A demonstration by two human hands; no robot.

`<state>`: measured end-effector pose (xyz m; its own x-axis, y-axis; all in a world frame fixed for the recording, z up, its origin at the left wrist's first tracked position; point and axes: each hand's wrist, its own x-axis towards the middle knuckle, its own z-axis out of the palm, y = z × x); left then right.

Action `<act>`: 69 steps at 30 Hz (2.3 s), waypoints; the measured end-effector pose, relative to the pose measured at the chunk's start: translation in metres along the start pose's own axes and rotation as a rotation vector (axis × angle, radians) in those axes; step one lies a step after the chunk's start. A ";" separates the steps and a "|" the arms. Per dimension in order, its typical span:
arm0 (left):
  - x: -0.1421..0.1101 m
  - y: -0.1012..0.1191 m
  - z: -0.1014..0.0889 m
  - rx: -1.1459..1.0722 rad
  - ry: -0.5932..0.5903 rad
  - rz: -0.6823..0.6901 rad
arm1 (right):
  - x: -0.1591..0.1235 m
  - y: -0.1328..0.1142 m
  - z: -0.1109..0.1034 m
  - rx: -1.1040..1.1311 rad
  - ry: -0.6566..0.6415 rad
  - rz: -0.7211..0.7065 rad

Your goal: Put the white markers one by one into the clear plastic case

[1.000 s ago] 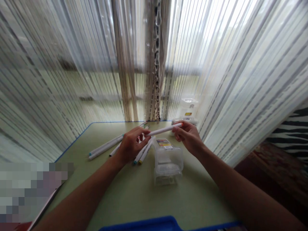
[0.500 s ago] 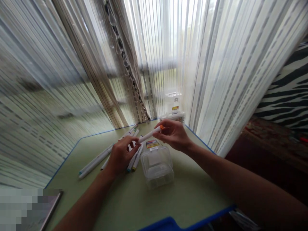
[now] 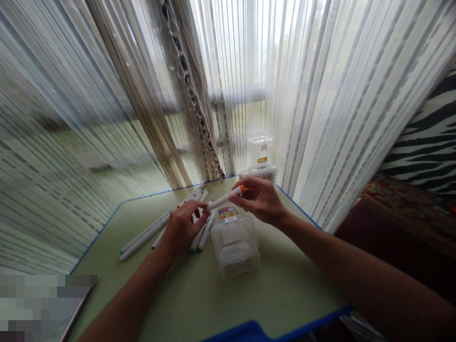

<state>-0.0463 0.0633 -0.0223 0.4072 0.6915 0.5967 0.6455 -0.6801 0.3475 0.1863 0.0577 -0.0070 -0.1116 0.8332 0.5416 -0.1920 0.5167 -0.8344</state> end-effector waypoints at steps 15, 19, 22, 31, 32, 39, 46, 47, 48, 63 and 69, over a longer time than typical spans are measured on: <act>0.003 0.012 -0.002 -0.193 0.083 -0.074 | 0.009 0.017 -0.016 0.077 0.170 0.217; 0.004 0.014 -0.002 -0.350 0.151 -0.225 | 0.009 0.020 -0.018 0.136 0.177 0.251; 0.005 0.013 0.000 -0.480 0.166 -0.314 | 0.008 0.018 -0.017 0.137 0.160 0.263; 0.007 0.009 0.007 -0.877 0.179 -0.438 | 0.003 0.013 -0.014 0.132 0.072 0.314; 0.007 0.009 0.008 -0.882 0.170 -0.441 | 0.003 0.013 -0.014 0.136 0.068 0.319; 0.007 0.011 0.010 -0.906 0.140 -0.448 | 0.003 0.017 -0.015 0.084 0.078 0.294; 0.008 0.015 0.009 -0.988 0.156 -0.472 | 0.003 0.017 -0.015 0.068 0.064 0.293; 0.008 0.015 0.009 -0.997 0.162 -0.472 | 0.003 0.016 -0.015 0.070 0.066 0.296; 0.008 0.015 0.009 -1.006 0.166 -0.470 | 0.003 0.016 -0.015 0.074 0.068 0.296; 0.008 0.016 0.009 -0.994 0.163 -0.449 | 0.002 0.015 -0.016 0.097 0.055 0.308; 0.009 0.020 0.005 -0.950 0.142 -0.473 | 0.002 0.014 -0.015 0.075 0.057 0.314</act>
<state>-0.0261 0.0571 -0.0137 0.1290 0.9414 0.3116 -0.0743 -0.3042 0.9497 0.1975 0.0699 -0.0192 -0.1224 0.9603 0.2507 -0.2284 0.2185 -0.9487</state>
